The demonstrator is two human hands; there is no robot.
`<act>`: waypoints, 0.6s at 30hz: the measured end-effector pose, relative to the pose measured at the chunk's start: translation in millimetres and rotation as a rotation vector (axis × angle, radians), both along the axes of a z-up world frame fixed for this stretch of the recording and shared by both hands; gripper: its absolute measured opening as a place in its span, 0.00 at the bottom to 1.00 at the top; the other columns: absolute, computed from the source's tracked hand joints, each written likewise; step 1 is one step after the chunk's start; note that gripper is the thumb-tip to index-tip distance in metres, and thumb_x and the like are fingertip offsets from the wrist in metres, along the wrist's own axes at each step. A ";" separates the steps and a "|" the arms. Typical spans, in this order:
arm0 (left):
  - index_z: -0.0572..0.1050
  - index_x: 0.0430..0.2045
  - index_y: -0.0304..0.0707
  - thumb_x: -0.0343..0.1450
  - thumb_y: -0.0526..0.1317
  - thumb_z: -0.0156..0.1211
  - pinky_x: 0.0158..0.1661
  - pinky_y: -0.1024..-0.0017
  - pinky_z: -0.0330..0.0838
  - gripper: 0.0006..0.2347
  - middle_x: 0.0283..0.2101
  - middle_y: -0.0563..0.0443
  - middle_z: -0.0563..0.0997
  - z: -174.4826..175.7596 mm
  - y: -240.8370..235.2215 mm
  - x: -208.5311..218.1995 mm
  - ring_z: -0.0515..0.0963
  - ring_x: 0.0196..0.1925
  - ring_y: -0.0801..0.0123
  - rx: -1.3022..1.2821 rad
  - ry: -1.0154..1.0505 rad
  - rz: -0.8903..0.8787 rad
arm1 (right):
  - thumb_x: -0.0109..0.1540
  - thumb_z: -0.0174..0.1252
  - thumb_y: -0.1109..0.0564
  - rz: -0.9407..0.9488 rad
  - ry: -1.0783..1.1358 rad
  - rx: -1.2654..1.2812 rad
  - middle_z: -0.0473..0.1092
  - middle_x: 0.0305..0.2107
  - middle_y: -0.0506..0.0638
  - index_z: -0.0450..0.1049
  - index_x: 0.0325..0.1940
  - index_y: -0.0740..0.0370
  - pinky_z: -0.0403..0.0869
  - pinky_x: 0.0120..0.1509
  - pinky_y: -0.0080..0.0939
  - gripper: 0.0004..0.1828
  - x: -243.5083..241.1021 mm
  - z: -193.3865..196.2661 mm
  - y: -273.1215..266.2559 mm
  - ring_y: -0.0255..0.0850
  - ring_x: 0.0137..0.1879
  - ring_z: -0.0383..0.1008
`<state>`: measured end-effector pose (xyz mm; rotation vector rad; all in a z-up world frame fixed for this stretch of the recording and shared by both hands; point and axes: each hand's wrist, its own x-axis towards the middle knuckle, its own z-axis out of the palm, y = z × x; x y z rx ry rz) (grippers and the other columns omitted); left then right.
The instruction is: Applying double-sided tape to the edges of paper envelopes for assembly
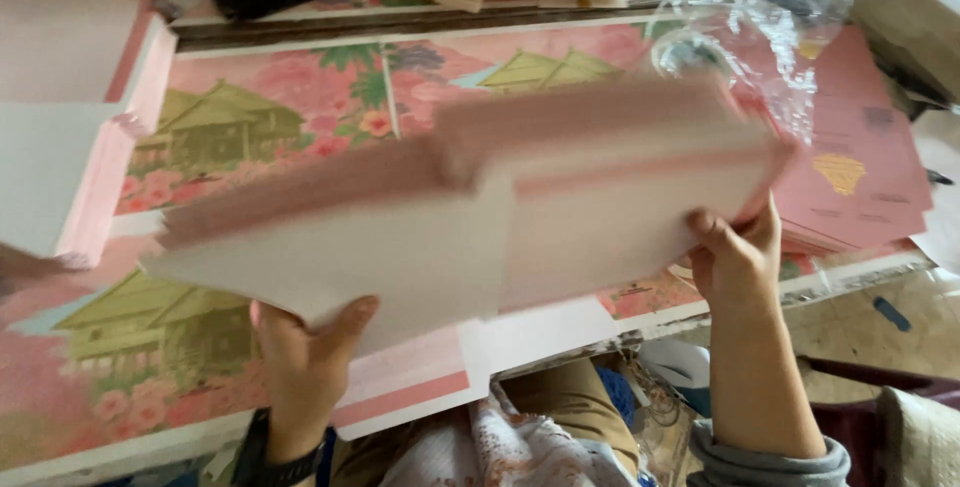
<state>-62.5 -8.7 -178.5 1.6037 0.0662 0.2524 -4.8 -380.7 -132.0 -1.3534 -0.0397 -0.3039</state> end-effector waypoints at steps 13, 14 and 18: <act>0.39 0.65 0.40 0.62 0.51 0.56 0.49 0.61 0.64 0.41 0.61 0.39 0.64 -12.8 5.8 35.8 0.69 0.56 0.54 0.257 0.505 0.035 | 0.59 0.59 0.54 -0.180 -0.032 -1.464 0.70 0.47 0.53 0.73 0.47 0.60 0.57 0.66 0.54 0.14 -56.1 -124.9 -84.3 0.48 0.54 0.69; 0.42 0.64 0.43 0.63 0.47 0.53 0.54 0.69 0.65 0.36 0.61 0.51 0.66 -0.6 5.7 35.0 0.68 0.58 0.70 -0.028 0.523 -0.042 | 0.59 0.60 0.57 -0.244 -0.131 -1.460 0.74 0.40 0.48 0.76 0.38 0.56 0.51 0.73 0.54 0.05 -53.7 -130.0 -90.5 0.44 0.50 0.72; 0.35 0.64 0.27 0.70 0.44 0.57 0.51 0.57 0.64 0.38 0.53 0.40 0.72 15.5 30.3 -2.3 0.69 0.55 0.49 0.699 -0.110 0.151 | 0.66 0.48 0.52 -0.465 0.443 -0.815 0.72 0.40 0.39 0.76 0.41 0.48 0.65 0.52 0.40 0.10 -79.2 -29.9 -16.1 0.33 0.48 0.69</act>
